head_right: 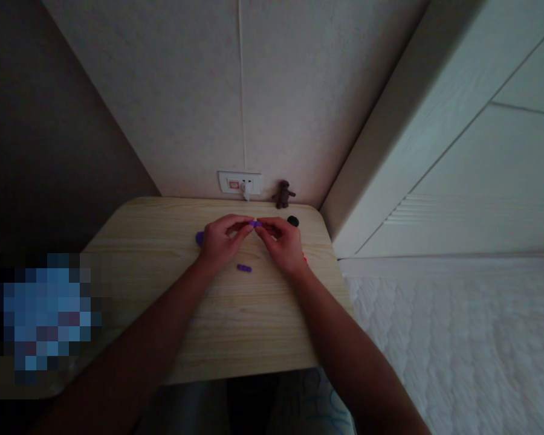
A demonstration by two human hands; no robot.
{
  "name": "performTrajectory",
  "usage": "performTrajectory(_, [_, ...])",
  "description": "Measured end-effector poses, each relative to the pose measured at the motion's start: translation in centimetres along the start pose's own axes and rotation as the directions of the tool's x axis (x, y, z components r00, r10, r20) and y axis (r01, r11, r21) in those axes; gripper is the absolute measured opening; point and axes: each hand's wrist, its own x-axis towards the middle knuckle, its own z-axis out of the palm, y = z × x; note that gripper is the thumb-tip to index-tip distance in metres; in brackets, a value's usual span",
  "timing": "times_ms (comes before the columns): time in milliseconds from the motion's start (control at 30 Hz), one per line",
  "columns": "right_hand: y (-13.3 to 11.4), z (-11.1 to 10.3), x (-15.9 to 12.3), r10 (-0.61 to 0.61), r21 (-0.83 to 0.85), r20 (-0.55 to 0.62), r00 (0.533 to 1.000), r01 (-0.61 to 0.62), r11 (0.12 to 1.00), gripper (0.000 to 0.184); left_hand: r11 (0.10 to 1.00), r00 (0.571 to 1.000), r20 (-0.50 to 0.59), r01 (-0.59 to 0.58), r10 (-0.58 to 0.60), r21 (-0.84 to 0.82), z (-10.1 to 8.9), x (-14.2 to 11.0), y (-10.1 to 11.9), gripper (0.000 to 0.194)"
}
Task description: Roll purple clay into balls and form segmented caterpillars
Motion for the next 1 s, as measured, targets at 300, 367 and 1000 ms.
performTrajectory(300, [0.1, 0.1, 0.1, 0.018, 0.026, -0.018, 1.000, -0.017, 1.000, 0.052, 1.000, 1.000, -0.018, 0.020, -0.020, -0.016, 0.1, 0.0, 0.0, 0.024])
performTrajectory(367, [0.1, 0.1, 0.1, 0.018, 0.026, -0.018, 1.000, -0.018, 1.000, 0.052, 1.000, 1.000, -0.018, 0.021, -0.021, -0.013, 0.0, -0.1, -0.1, 0.024])
performTrajectory(1000, [0.7, -0.1, -0.4, 0.029, -0.405, 0.195, 0.980, 0.054, 0.913, 0.022, 0.869, 0.943, -0.308, 0.255, -0.126, 0.425, -3.5, 1.1, -3.3, 0.022])
